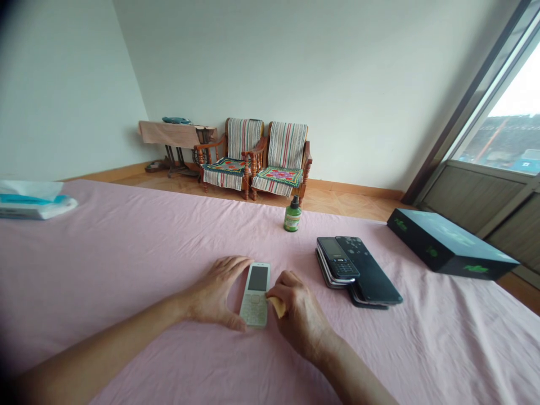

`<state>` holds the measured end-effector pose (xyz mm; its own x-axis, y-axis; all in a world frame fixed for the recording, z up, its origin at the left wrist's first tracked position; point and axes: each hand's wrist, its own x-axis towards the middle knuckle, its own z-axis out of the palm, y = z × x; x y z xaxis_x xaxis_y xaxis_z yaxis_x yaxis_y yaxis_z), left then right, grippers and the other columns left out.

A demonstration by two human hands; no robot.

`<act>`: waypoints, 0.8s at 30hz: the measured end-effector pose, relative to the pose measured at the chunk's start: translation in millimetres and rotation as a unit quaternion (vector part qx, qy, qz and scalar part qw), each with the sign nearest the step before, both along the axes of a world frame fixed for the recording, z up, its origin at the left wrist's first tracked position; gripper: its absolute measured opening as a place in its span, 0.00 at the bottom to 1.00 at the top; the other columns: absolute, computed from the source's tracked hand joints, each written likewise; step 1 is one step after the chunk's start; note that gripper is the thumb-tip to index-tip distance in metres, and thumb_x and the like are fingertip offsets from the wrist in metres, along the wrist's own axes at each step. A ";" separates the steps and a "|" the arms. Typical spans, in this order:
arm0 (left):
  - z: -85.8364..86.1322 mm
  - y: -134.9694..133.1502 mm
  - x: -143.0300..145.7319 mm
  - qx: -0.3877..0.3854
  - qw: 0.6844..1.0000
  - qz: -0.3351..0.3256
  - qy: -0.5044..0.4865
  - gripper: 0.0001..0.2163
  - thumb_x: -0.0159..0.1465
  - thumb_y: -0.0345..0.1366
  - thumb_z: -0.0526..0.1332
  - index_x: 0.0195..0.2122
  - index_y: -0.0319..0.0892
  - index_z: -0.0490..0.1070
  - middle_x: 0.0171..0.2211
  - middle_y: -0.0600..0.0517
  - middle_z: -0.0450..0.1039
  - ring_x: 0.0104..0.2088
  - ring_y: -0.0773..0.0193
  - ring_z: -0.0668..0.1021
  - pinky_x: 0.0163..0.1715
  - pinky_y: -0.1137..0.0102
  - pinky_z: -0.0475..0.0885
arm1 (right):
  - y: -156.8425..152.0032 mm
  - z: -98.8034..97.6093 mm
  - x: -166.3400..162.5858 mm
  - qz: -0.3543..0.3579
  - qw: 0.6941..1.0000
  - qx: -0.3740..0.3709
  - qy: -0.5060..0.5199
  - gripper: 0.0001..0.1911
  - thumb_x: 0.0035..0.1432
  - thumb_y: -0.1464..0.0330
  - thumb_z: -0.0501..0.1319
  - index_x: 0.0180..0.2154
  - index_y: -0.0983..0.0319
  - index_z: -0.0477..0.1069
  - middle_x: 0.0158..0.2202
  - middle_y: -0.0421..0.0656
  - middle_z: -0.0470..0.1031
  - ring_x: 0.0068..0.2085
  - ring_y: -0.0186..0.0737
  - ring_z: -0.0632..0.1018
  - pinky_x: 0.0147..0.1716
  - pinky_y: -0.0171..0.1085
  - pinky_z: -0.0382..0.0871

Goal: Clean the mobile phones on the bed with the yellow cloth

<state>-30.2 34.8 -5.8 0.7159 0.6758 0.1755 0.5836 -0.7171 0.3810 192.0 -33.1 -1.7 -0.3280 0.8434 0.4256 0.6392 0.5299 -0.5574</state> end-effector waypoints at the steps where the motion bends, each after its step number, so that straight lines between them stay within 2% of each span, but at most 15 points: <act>1: 0.3 0.0 -0.1 0.000 1.000 0.000 0.000 0.51 0.40 0.65 0.65 0.61 0.42 0.52 0.59 0.39 0.58 0.59 0.42 0.61 0.59 0.52 0.53 | -1.1 0.2 0.2 0.000 1.000 0.000 0.003 0.15 0.55 0.81 0.55 0.32 0.61 0.78 0.29 0.43 0.69 0.31 0.37 0.72 0.30 0.34 0.64; 5: 1.7 -0.7 -0.1 -0.002 1.000 0.000 0.002 0.51 0.41 0.64 0.65 0.60 0.41 0.53 0.59 0.39 0.58 0.59 0.42 0.61 0.59 0.52 0.54 | -4.7 -3.3 -1.4 -0.005 0.999 0.006 0.037 0.15 0.54 0.80 0.55 0.35 0.61 0.78 0.31 0.44 0.70 0.32 0.36 0.73 0.31 0.34 0.65; 11: 3.8 -2.8 0.8 -0.006 1.000 0.002 -0.004 0.50 0.40 0.64 0.66 0.59 0.42 0.54 0.59 0.39 0.59 0.58 0.42 0.62 0.58 0.53 0.54 | -4.8 -11.6 -8.2 0.011 1.000 0.012 0.026 0.11 0.54 0.79 0.58 0.32 0.62 0.76 0.31 0.45 0.70 0.31 0.37 0.72 0.28 0.34 0.64; 16: 3.9 -3.1 1.3 -0.005 1.000 0.000 -0.006 0.49 0.40 0.64 0.66 0.59 0.42 0.55 0.58 0.40 0.60 0.58 0.43 0.63 0.58 0.53 0.55 | -3.4 -8.8 -11.7 0.011 1.000 0.007 0.010 0.12 0.55 0.78 0.57 0.34 0.60 0.77 0.31 0.44 0.70 0.32 0.38 0.72 0.30 0.35 0.64; 24: 1.5 -1.9 0.5 -0.005 1.000 0.000 -0.010 0.49 0.40 0.64 0.66 0.59 0.43 0.54 0.59 0.40 0.59 0.58 0.42 0.62 0.58 0.52 0.54 | -5.1 -4.0 -9.1 0.025 0.999 0.026 0.002 0.13 0.58 0.77 0.54 0.31 0.62 0.77 0.30 0.45 0.70 0.31 0.38 0.71 0.30 0.35 0.63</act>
